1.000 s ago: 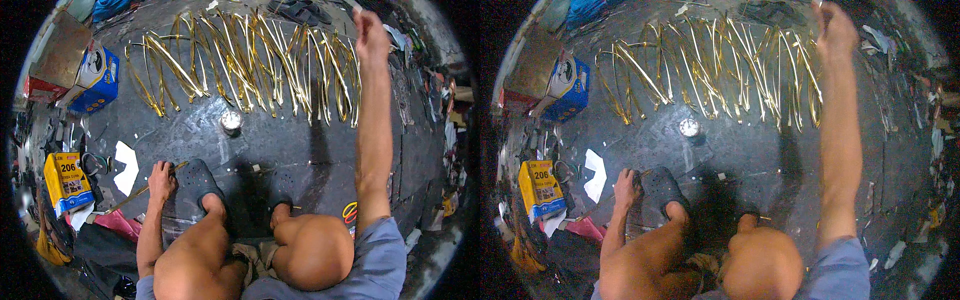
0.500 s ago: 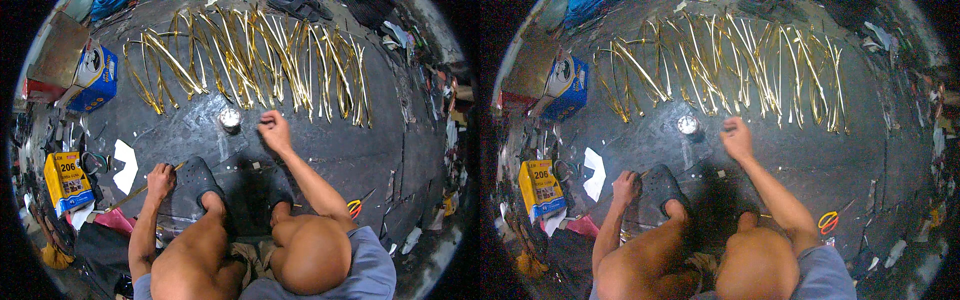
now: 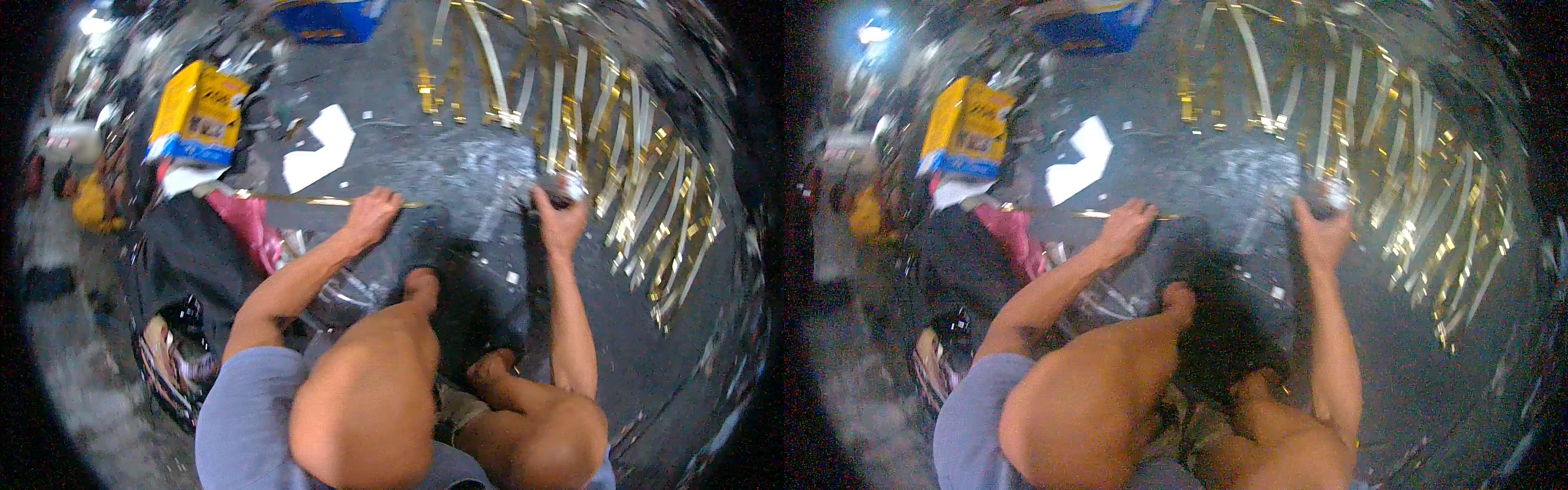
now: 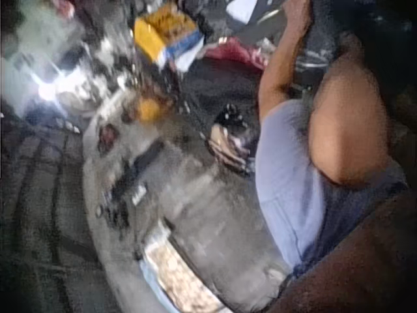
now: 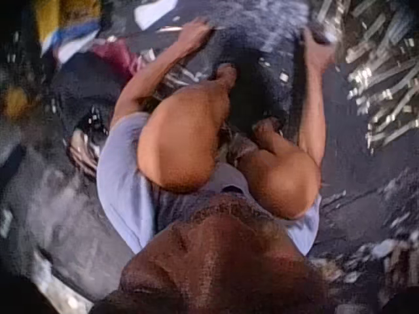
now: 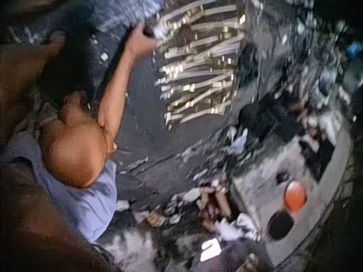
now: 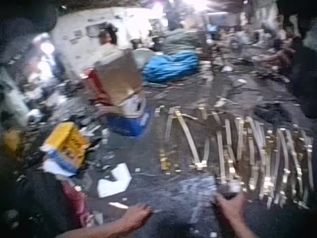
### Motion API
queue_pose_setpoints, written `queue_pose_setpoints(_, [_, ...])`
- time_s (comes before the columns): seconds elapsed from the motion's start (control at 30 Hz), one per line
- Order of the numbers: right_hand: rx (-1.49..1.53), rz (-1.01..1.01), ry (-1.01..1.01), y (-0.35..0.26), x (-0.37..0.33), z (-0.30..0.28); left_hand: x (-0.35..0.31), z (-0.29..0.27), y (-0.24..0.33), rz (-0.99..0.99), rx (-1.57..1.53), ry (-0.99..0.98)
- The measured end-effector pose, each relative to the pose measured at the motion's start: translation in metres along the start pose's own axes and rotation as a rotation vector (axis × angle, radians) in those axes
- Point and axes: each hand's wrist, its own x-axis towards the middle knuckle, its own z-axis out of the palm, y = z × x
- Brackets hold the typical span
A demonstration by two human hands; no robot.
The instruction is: The person sits on the floor and repeatedly wraps thin gold and silver decorative strips around a small cylindrical object. The person picks up each strip, wraps it around the object, and places the finished piece aside. The process is repeated continuously.
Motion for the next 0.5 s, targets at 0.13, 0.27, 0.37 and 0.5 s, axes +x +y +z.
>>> queue_pose_setpoints(0.13, [-0.050, -0.210, 0.133, 0.023, 0.005, 0.002, -0.003, 0.001, -0.007, -0.072, -0.054, 0.099])
queue_pose_setpoints(0.27, [0.213, 0.058, 0.109, 0.029, 0.011, -0.005, 0.010, -0.010, -0.015, -0.241, -0.285, 0.252])
queue_pose_setpoints(0.37, [0.256, 0.177, 0.149, 0.026, 0.019, -0.030, 0.053, -0.017, 0.013, -0.238, -0.628, 0.305])
queue_pose_setpoints(0.5, [0.185, -0.088, 0.195, -0.018, 0.001, -0.034, 0.096, -0.045, 0.079, -0.386, -1.428, -0.085])
